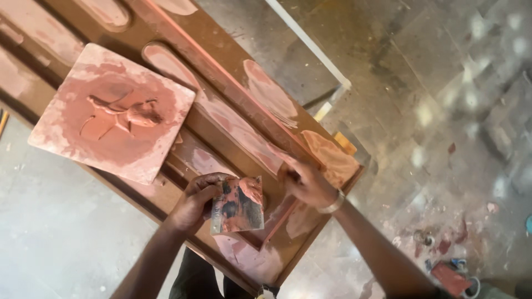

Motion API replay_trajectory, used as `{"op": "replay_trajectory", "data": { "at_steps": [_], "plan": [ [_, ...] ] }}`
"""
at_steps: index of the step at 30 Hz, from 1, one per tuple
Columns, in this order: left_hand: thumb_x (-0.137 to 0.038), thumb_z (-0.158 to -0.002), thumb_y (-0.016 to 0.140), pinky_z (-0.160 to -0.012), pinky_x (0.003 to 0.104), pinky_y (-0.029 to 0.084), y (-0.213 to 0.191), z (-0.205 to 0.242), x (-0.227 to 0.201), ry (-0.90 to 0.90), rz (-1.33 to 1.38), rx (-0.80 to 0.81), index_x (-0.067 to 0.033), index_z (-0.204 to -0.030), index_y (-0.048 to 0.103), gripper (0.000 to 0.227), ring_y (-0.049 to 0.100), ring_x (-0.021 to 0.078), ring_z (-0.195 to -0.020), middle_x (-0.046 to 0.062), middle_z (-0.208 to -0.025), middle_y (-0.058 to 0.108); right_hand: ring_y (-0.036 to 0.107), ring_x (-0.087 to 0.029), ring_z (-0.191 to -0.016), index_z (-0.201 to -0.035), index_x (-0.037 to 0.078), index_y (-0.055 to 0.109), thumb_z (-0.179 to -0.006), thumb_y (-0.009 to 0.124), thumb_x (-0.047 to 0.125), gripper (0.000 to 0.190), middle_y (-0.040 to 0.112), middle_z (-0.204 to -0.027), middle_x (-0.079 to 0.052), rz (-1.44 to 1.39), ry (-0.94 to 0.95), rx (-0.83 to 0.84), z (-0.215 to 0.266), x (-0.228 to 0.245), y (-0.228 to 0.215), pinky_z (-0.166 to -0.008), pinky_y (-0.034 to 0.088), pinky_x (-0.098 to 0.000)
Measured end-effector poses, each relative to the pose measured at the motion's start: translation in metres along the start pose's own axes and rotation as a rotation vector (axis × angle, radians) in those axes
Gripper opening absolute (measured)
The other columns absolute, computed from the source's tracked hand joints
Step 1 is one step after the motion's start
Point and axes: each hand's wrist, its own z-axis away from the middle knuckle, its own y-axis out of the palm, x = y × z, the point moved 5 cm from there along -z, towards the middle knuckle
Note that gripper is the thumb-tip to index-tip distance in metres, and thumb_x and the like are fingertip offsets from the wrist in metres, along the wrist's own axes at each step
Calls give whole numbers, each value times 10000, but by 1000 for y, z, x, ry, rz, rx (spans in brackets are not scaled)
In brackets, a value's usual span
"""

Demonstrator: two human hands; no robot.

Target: The person applies a pinkish filler paste to a wooden door panel using a putty knife and a small square trowel. They spread the filler into recessed areas and smooth the surface repeatedly across the panel.

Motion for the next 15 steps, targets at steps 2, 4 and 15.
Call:
{"op": "replay_trajectory", "data": {
  "at_steps": [2,4,15],
  "plan": [
    [-93,-901,563,-711,367,645,6,-2,4,-43,0,-59,13,-1186,666,321,734,225,-759,145,-920,728,652,-104,-670,-1648,234,199,-1078,530,195,661,655,-1238,-173,-532,-24,87,7,32,3,-586,604,-275],
    [-59,-905,583,-733,376,632,27,-10,12,-40,101,71,7,-1220,664,333,712,210,-789,145,-963,725,638,-73,-660,-1673,221,150,-1102,521,210,681,712,-1056,-113,-895,95,250,25,65,11,-554,568,-254],
    [36,-885,544,-829,365,626,62,-47,54,-221,236,273,33,-1166,643,298,718,217,-916,148,-1040,713,606,-126,-667,-1623,104,372,-976,559,-67,695,716,-961,-70,-442,412,-137,121,99,-18,-618,571,-279]
  ]
}}
